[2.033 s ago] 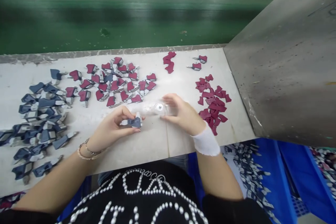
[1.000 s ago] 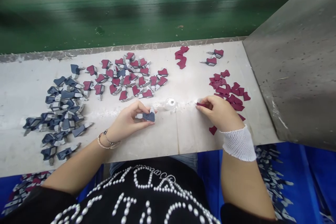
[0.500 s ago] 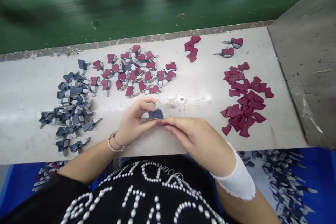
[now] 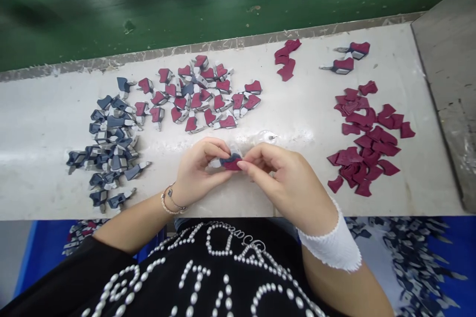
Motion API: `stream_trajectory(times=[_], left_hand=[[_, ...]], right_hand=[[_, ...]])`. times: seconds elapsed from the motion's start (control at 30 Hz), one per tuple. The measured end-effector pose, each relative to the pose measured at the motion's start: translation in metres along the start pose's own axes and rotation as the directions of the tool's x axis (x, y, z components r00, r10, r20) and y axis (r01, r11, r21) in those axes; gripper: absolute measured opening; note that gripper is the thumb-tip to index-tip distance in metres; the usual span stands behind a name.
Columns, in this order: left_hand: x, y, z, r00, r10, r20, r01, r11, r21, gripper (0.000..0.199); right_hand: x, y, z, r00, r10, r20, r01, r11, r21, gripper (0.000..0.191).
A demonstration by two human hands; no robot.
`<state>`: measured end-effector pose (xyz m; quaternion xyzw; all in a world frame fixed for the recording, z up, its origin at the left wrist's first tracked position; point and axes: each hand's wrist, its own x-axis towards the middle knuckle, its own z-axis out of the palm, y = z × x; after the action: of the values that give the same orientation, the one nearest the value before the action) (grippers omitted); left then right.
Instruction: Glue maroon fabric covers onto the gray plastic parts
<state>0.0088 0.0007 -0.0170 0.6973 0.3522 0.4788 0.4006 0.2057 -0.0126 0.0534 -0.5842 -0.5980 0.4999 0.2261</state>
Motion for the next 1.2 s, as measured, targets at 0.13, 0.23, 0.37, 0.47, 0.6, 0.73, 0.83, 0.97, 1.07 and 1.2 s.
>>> stream_trajectory(times=[0.13,0.23,0.37,0.47,0.6,0.73,0.83,0.97,1.07,1.2], left_hand=[[-0.002,0.002,0.003,1.0,-0.01,0.006,0.011,0.999,-0.038,0.028],[-0.002,0.002,0.003,1.0,0.001,0.003,-0.001,0.999,-0.037,0.028],[0.0,0.003,0.002,0.998,0.057,0.008,-0.056,0.998,-0.022,0.028],[0.002,0.005,0.0,0.994,0.102,0.033,-0.102,0.995,0.003,0.027],[0.004,0.006,-0.002,0.986,0.154,0.066,-0.152,0.988,-0.032,0.028],[0.005,0.006,-0.003,0.982,0.168,0.083,-0.156,0.978,-0.136,0.031],[0.005,0.007,-0.003,0.984,0.155,0.091,-0.135,0.972,-0.192,0.031],[0.006,0.008,-0.004,0.983,0.158,0.091,-0.136,0.968,-0.211,0.031],[0.007,0.009,-0.005,0.98,0.174,0.099,-0.154,0.972,-0.179,0.031],[0.007,0.009,-0.007,0.98,0.168,0.103,-0.153,0.978,-0.14,0.029]], right_hand=[[-0.001,0.001,0.0,1.0,0.031,0.001,-0.032,0.999,0.04,0.023],[-0.002,0.003,-0.001,0.999,0.045,0.008,-0.046,0.998,0.05,0.02],[-0.002,0.003,-0.002,0.998,0.06,0.01,-0.06,0.998,0.027,0.021],[-0.002,0.002,-0.004,0.998,0.056,0.006,-0.056,0.998,-0.01,0.025],[-0.005,0.001,-0.008,0.998,0.052,0.032,-0.053,0.998,0.027,0.022],[-0.007,0.0,-0.011,0.99,0.017,0.142,-0.032,0.994,0.103,0.023],[-0.006,-0.003,-0.012,0.976,-0.038,0.213,0.015,0.994,0.108,0.024],[-0.006,-0.007,-0.012,0.975,-0.072,0.209,0.051,0.993,0.105,0.02],[-0.008,-0.008,-0.011,0.977,-0.1,0.188,0.089,0.994,0.062,0.018],[-0.009,-0.01,-0.009,0.979,-0.122,0.16,0.126,0.992,-0.01,0.016]])
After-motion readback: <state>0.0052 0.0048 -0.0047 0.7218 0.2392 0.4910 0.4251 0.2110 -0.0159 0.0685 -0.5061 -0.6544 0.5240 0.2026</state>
